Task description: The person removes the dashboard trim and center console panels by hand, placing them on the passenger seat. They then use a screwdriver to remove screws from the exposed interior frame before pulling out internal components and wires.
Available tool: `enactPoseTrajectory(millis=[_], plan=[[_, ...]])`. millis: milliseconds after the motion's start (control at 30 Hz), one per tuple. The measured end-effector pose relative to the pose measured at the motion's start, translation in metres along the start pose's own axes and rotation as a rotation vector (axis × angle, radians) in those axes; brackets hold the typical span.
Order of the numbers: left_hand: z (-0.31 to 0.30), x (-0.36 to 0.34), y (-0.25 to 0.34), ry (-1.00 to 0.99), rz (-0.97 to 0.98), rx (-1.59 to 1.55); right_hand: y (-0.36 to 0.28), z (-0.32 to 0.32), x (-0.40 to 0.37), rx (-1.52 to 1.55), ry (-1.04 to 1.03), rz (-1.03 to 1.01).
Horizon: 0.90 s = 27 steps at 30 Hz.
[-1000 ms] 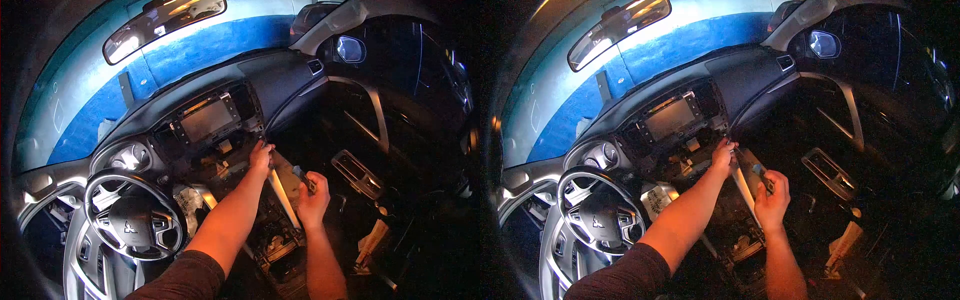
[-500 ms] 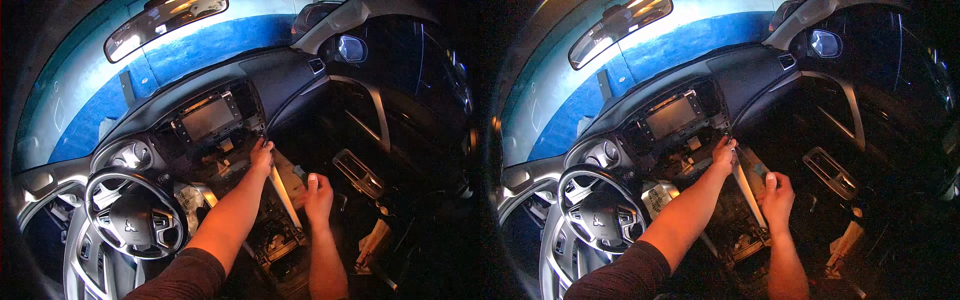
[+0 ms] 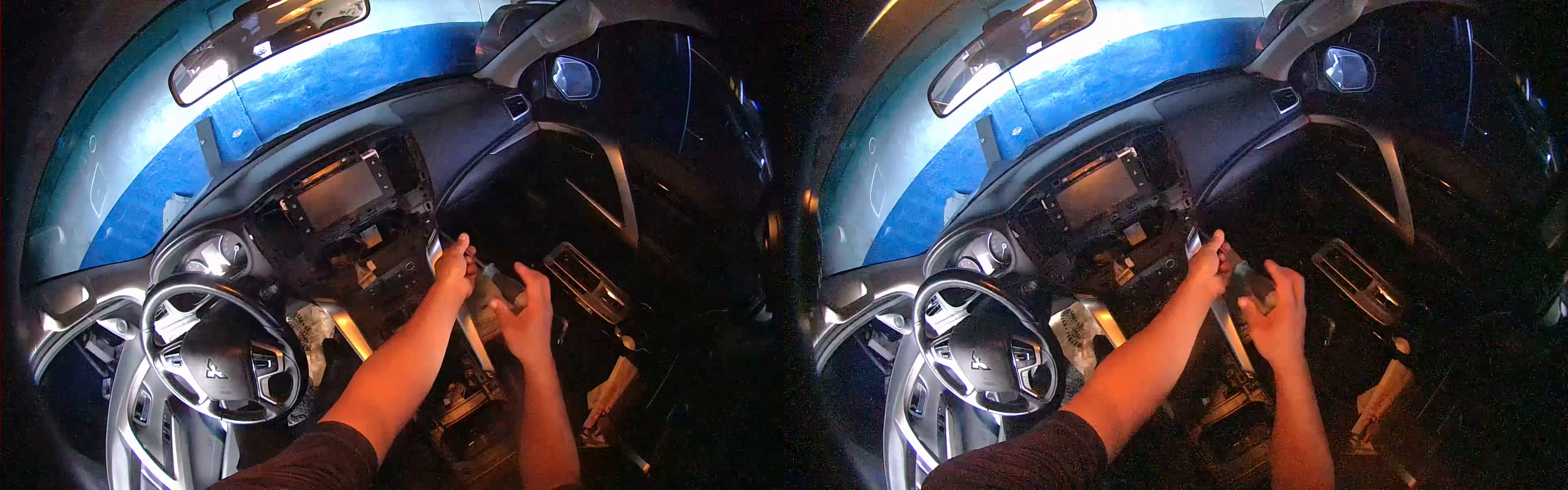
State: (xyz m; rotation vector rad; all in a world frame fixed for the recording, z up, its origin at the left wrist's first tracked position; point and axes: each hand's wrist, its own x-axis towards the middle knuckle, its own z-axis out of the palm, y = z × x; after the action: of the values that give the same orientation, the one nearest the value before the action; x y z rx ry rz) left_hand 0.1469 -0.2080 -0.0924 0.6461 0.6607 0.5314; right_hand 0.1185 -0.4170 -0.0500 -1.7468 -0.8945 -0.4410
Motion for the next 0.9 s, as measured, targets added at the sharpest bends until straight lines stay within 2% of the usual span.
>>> enactPoseTrajectory(millis=[33,133,167,367,467,567,667,767,867,900], plan=[[0.003,0.003,0.001,0.015,0.009,-0.051,-0.002,0.000,0.001,-0.014,0.083,0.006],[0.016,-0.009,0.007,-0.015,0.031,-0.207,-0.016,-0.017,0.008,0.461,-0.113,0.799],[0.019,-0.017,0.008,-0.001,0.035,-0.202,-0.003,-0.012,0.005,0.477,-0.175,0.773],[0.012,-0.011,0.008,0.113,-0.004,-0.008,0.002,-0.007,0.001,0.696,-0.145,0.590],[0.011,-0.003,0.009,0.153,0.077,0.040,-0.014,-0.013,0.002,0.529,-0.145,0.613],[0.013,-0.008,0.006,0.202,0.115,-0.017,-0.015,-0.011,0.001,0.542,-0.104,0.779],[0.007,-0.014,0.006,0.131,0.105,-0.035,-0.015,-0.015,0.004,0.620,-0.141,0.825],[0.016,-0.026,0.011,0.213,0.067,0.085,-0.003,-0.004,-0.004,0.542,-0.137,0.633],[0.007,-0.010,0.004,0.172,0.114,0.106,-0.003,0.000,-0.011,0.414,-0.027,0.414],[0.005,-0.006,0.002,0.149,0.122,0.083,-0.009,-0.004,-0.008,0.431,-0.047,0.534]])
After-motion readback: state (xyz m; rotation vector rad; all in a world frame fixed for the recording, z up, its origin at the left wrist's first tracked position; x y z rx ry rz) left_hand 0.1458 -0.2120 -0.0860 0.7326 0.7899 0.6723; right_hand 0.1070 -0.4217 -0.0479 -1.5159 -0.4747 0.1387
